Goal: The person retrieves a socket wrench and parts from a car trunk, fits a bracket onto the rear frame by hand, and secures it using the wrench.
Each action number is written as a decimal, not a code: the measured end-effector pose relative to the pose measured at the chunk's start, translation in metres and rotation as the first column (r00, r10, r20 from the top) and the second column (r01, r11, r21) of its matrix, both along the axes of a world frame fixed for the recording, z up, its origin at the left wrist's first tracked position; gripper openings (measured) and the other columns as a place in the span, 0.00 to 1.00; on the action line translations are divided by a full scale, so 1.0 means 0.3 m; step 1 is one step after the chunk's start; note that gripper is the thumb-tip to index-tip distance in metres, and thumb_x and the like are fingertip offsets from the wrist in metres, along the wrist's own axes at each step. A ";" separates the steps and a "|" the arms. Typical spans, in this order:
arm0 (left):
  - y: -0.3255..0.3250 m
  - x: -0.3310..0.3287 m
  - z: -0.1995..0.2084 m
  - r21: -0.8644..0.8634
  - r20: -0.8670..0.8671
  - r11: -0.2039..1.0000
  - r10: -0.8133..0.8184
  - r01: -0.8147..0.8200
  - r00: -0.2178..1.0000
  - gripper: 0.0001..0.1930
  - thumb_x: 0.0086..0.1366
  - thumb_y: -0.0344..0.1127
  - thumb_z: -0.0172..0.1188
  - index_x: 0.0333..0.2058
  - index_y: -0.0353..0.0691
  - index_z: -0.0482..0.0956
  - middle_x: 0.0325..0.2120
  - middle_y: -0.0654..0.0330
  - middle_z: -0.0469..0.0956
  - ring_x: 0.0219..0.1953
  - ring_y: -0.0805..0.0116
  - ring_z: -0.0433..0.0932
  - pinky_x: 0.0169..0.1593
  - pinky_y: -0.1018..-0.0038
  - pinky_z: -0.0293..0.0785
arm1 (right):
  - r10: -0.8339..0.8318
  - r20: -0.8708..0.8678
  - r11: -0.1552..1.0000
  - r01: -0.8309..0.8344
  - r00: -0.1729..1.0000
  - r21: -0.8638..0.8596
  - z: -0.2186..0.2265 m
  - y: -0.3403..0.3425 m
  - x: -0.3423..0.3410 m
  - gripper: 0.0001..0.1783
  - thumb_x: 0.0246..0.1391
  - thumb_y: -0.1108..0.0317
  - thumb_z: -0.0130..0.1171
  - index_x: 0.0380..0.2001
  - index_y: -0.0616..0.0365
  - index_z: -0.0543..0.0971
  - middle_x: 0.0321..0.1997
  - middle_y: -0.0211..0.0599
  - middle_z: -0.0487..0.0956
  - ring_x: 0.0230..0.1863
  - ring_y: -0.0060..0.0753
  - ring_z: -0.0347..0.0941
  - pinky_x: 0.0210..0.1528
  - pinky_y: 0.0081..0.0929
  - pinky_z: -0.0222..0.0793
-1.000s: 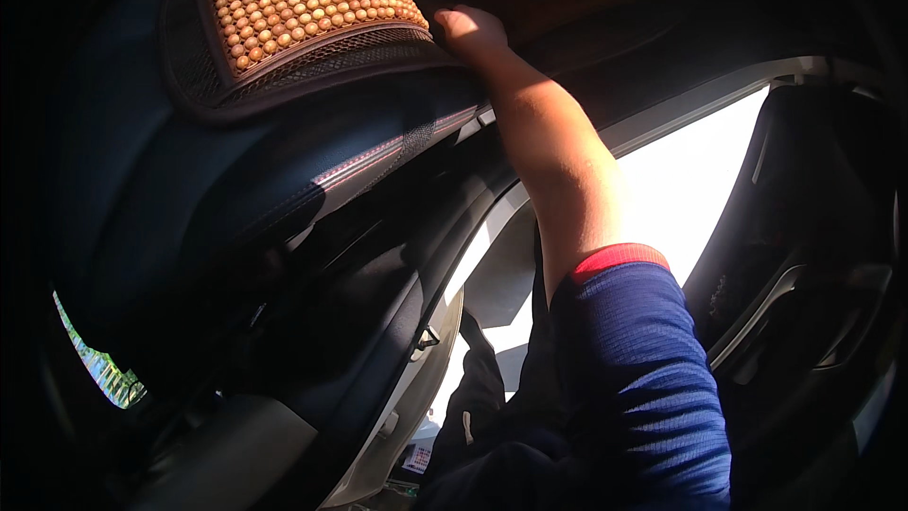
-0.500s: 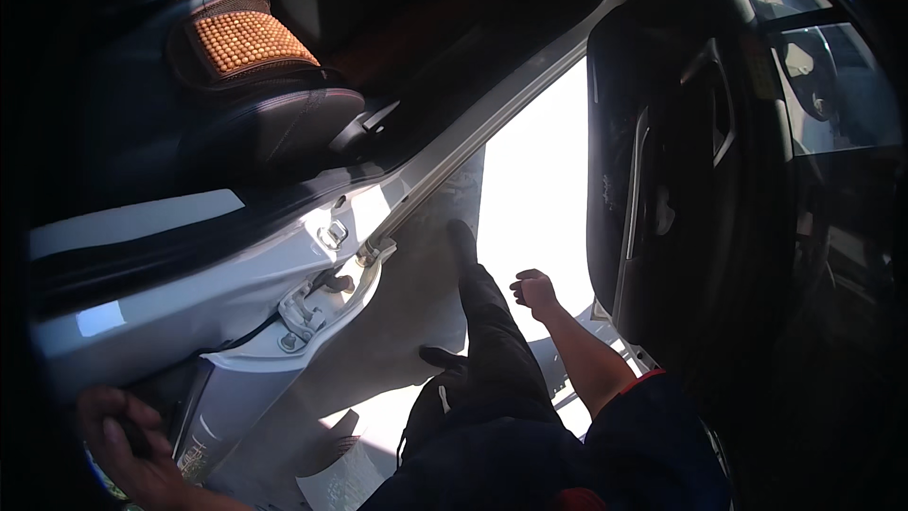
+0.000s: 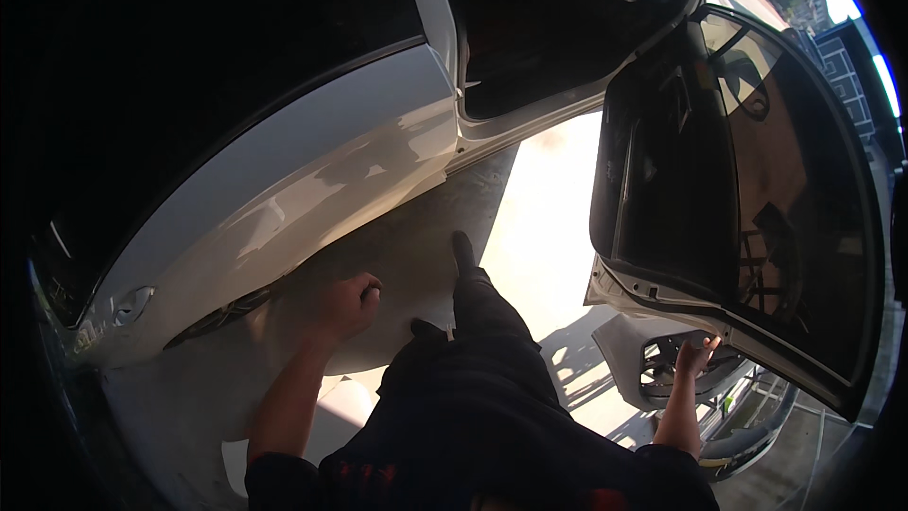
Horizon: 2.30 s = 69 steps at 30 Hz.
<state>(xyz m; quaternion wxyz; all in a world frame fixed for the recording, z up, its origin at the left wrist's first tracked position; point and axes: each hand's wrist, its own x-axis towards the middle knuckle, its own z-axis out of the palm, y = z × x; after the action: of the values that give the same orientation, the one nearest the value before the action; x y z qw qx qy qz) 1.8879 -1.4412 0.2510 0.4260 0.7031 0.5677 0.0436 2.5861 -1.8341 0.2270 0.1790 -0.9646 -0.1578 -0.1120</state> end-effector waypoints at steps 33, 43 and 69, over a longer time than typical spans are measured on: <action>-1.256 -1.641 -0.333 -0.249 -0.186 0.404 0.872 -0.880 0.452 0.14 0.72 0.37 0.51 0.43 0.36 0.83 0.44 0.41 0.84 0.50 0.39 0.82 0.56 0.53 0.78 | 0.009 -0.966 0.277 -0.929 0.257 -0.245 -0.179 1.315 -2.110 0.11 0.64 0.70 0.62 0.46 0.62 0.83 0.41 0.40 0.84 0.36 0.35 0.81 0.36 0.36 0.79; -1.650 -2.146 -0.399 -0.435 -0.061 -0.569 0.792 -0.698 -0.608 0.16 0.63 0.26 0.58 0.49 0.35 0.69 0.33 0.51 0.80 0.27 0.65 0.80 0.30 0.67 0.80 | 0.046 -0.961 -0.313 -0.910 0.272 -0.273 -0.396 1.486 -3.216 0.09 0.63 0.72 0.63 0.42 0.64 0.86 0.36 0.40 0.86 0.30 0.35 0.81 0.32 0.36 0.80; -1.372 -5.413 0.288 -0.495 0.563 -0.435 0.498 -0.752 -0.659 0.13 0.75 0.26 0.55 0.55 0.38 0.75 0.36 0.62 0.76 0.28 0.76 0.72 0.34 0.77 0.73 | -0.546 -0.507 -0.313 -0.399 -0.667 0.862 0.387 0.734 -7.716 0.18 0.67 0.70 0.59 0.57 0.63 0.74 0.44 0.39 0.85 0.40 0.27 0.80 0.45 0.30 0.79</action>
<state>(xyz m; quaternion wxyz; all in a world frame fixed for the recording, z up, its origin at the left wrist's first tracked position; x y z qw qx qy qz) 0.2640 -1.8528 0.3373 0.2182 -0.1507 0.6303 0.7297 0.2711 -1.6138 0.3431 0.2290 -0.0232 0.6096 -0.7586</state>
